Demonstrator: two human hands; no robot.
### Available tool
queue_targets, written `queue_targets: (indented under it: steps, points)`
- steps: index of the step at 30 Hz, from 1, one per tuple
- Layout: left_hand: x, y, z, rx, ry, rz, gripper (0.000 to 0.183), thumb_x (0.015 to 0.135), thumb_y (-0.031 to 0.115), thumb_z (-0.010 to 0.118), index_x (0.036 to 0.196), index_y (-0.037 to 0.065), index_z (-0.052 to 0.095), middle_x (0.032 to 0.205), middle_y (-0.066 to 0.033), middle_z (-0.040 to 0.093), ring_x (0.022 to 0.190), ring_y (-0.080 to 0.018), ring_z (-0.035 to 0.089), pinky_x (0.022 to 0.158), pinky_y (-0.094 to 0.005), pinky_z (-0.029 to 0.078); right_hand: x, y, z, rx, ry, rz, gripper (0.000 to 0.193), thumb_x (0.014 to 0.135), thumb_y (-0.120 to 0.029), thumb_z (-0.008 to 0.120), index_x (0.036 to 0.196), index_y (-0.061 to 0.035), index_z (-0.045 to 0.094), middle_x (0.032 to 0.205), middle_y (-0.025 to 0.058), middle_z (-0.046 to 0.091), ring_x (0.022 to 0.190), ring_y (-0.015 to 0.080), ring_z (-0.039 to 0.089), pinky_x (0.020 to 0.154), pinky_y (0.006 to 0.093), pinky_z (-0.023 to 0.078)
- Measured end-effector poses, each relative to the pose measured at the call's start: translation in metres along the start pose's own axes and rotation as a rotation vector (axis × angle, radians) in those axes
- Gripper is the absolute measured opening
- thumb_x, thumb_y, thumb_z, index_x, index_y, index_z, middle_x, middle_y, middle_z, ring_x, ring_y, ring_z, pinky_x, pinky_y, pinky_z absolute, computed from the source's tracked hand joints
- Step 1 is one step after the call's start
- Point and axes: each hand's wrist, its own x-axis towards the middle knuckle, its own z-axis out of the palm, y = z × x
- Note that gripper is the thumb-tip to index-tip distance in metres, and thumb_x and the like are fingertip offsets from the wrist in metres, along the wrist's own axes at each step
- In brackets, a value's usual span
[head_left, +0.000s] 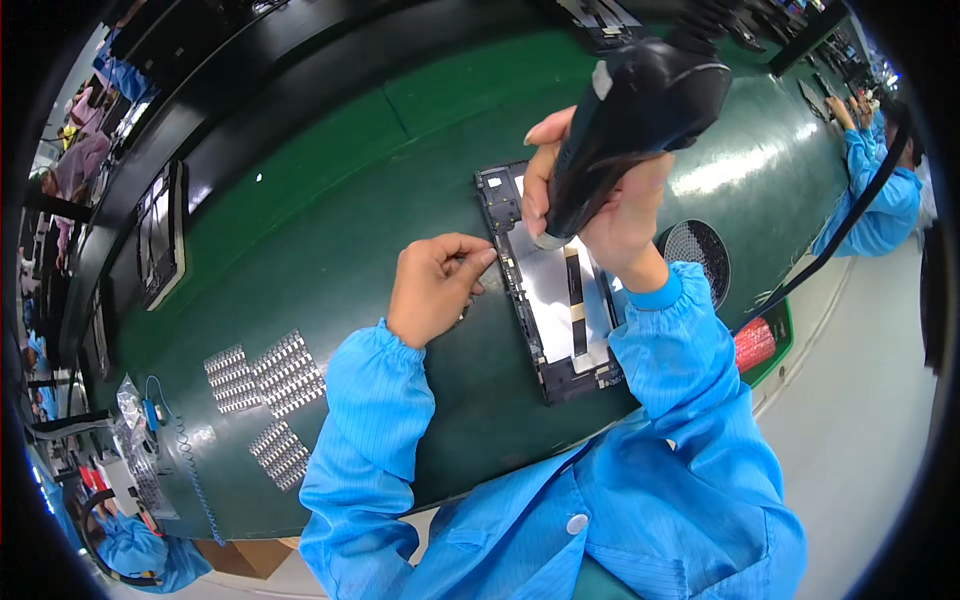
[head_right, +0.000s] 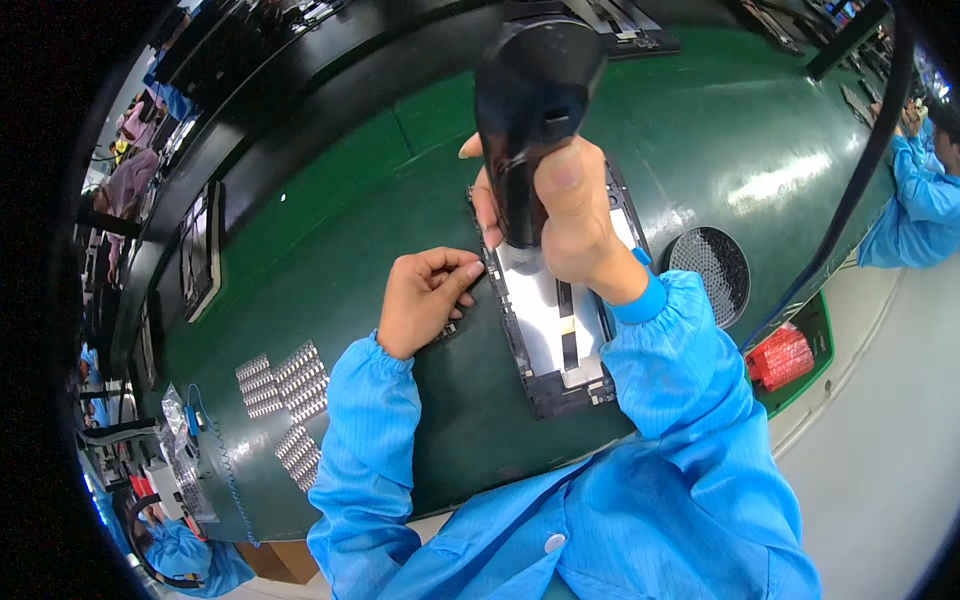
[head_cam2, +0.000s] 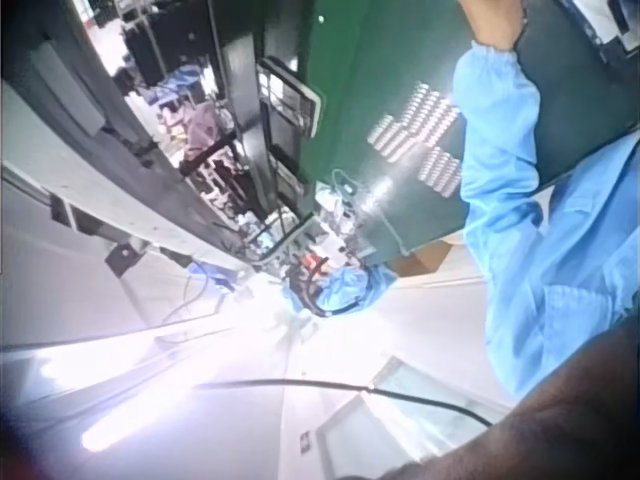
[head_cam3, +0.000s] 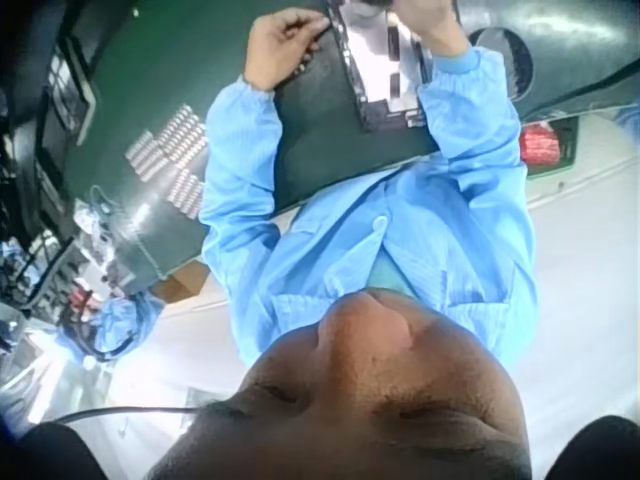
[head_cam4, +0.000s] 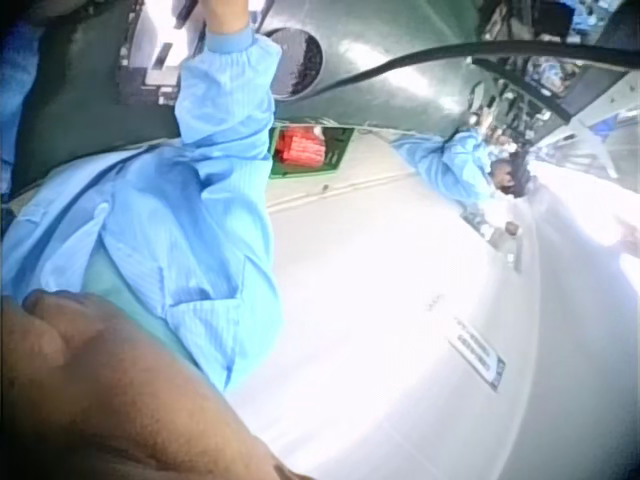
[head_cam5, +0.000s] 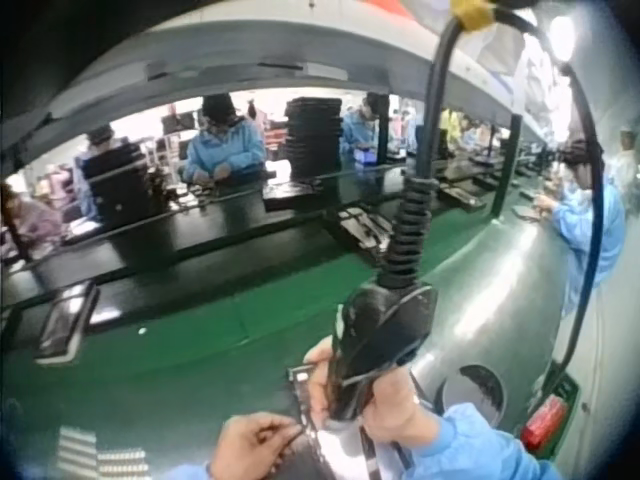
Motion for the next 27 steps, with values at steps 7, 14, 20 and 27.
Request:
queue_targets:
  steps: [7, 14, 20, 27]
  points:
    - [0.0, -0.002, 0.0, 0.057, -0.092, 0.025, 0.021, 0.086, 0.012, 0.063, 0.099, -0.005, 0.064, 0.069, -0.0004, 0.061, 0.058, -0.0039, 0.055, 0.047, -0.0178, 0.041, 0.015, -0.005, 0.017, 0.025, -0.017, -0.021, 0.095, 0.076, -0.082, 0.02, 0.109, 0.004, 0.043, 0.064, 0.0111, 0.054, 0.054, 0.0166, 0.055, 0.051, 0.0284, 0.047]
    - [0.002, -0.013, -0.001, 0.071, -0.069, 0.087, 0.023, 0.082, 0.014, 0.062, 0.095, -0.005, 0.066, 0.059, -0.0057, 0.062, 0.054, -0.009, 0.059, 0.051, -0.0245, 0.045, 0.017, 0.01, 0.025, 0.093, 0.039, -0.04, 0.089, 0.077, -0.078, 0.032, 0.105, 0.0044, 0.05, 0.062, 0.0095, 0.055, 0.05, 0.0134, 0.054, 0.047, 0.0246, 0.043]
    - [-0.002, -0.006, -0.002, 0.074, -0.086, 0.035, 0.021, 0.084, 0.01, 0.061, 0.097, -0.007, 0.064, 0.065, 0.0004, 0.06, 0.056, -0.0034, 0.054, 0.046, -0.0184, 0.04, 0.016, 0.013, 0.026, 0.085, 0.017, -0.037, 0.09, 0.078, -0.079, 0.027, 0.105, 0.0043, 0.047, 0.062, 0.0105, 0.055, 0.051, 0.0151, 0.054, 0.049, 0.0269, 0.046]
    - [-0.004, -0.007, -0.002, 0.063, -0.078, 0.034, 0.021, 0.082, 0.012, 0.06, 0.093, -0.005, 0.066, 0.062, -0.0042, 0.061, 0.055, -0.0073, 0.057, 0.049, -0.0226, 0.043, 0.012, 0.014, 0.031, 0.162, 0.051, -0.022, 0.089, 0.076, -0.079, 0.038, 0.1, 0.0062, 0.052, 0.063, 0.0094, 0.056, 0.051, 0.013, 0.054, 0.048, 0.0239, 0.045]
